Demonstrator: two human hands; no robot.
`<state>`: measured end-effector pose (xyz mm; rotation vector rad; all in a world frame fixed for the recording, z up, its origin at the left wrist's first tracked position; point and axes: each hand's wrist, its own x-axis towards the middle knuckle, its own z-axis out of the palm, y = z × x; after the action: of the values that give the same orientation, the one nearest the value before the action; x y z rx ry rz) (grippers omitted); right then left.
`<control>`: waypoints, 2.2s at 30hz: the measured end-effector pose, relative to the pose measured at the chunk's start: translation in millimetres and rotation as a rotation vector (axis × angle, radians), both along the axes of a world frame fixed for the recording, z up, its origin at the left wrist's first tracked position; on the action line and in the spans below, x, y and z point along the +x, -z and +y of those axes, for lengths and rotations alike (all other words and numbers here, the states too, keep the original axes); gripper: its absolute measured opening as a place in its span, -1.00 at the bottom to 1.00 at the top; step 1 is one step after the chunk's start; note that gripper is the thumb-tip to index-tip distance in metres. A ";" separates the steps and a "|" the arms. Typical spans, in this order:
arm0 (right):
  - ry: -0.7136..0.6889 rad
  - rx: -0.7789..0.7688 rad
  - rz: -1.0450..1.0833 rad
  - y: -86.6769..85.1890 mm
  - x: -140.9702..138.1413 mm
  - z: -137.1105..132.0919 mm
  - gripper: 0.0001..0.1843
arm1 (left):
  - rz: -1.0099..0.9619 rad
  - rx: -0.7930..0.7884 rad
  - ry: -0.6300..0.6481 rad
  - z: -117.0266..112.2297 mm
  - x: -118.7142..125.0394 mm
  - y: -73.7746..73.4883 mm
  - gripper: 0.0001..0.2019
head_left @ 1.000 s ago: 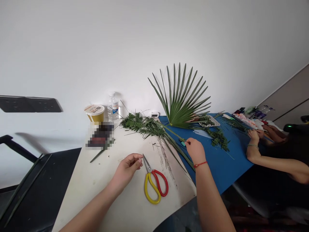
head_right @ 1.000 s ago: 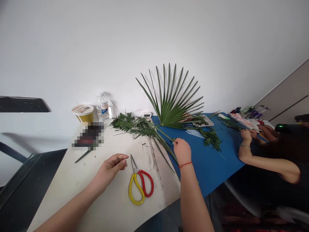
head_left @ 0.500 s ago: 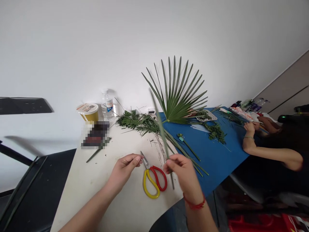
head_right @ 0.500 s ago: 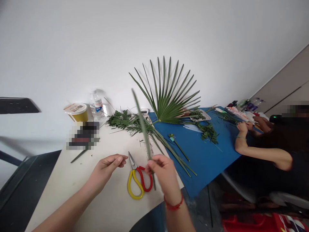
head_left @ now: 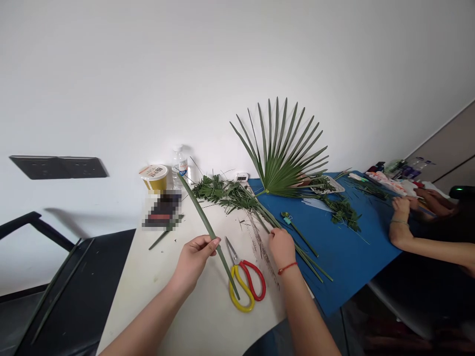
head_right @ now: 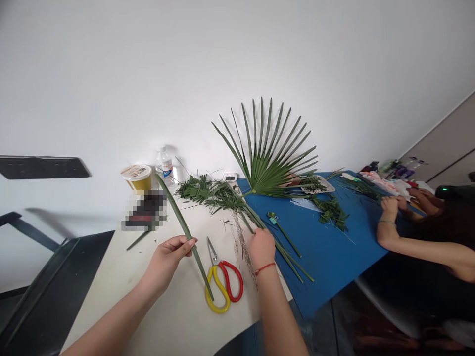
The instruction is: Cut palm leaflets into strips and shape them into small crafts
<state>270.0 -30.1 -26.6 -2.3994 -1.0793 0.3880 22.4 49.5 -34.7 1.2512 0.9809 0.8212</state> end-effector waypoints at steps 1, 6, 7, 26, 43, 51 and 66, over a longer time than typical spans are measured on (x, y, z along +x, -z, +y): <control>0.016 -0.055 -0.040 4.0 9.2 2.8 -0.83 | -0.008 -0.006 0.005 0.4 0.2 0.7 -0.62; 0.015 -0.261 -0.120 21.0 30.4 11.0 -0.65 | -0.016 -0.034 0.012 0.1 1.5 0.9 -0.64; 0.005 -0.288 -0.119 22.1 32.8 11.9 -0.65 | -0.012 -0.034 0.008 0.1 1.6 0.7 -0.63; -0.011 -0.223 -0.214 -23.0 47.5 -74.1 -0.78 | 0.002 -0.053 0.049 -4.0 4.8 -1.7 -0.65; -0.124 0.427 0.983 -7.9 -91.1 -13.8 -0.68 | -0.014 -0.015 0.201 -9.8 5.6 -13.6 -0.69; -0.166 0.429 1.098 6.7 -111.4 4.8 -0.67 | -0.019 0.029 0.212 -3.1 2.3 -7.4 -0.67; -0.205 0.415 1.018 10.7 -116.1 2.3 -0.73 | 0.008 0.046 0.199 -0.9 0.4 -3.4 -0.67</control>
<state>153.8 -27.8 -37.3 -1.3925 -0.7852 1.1564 22.9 48.6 -31.3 1.3683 0.8317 0.6868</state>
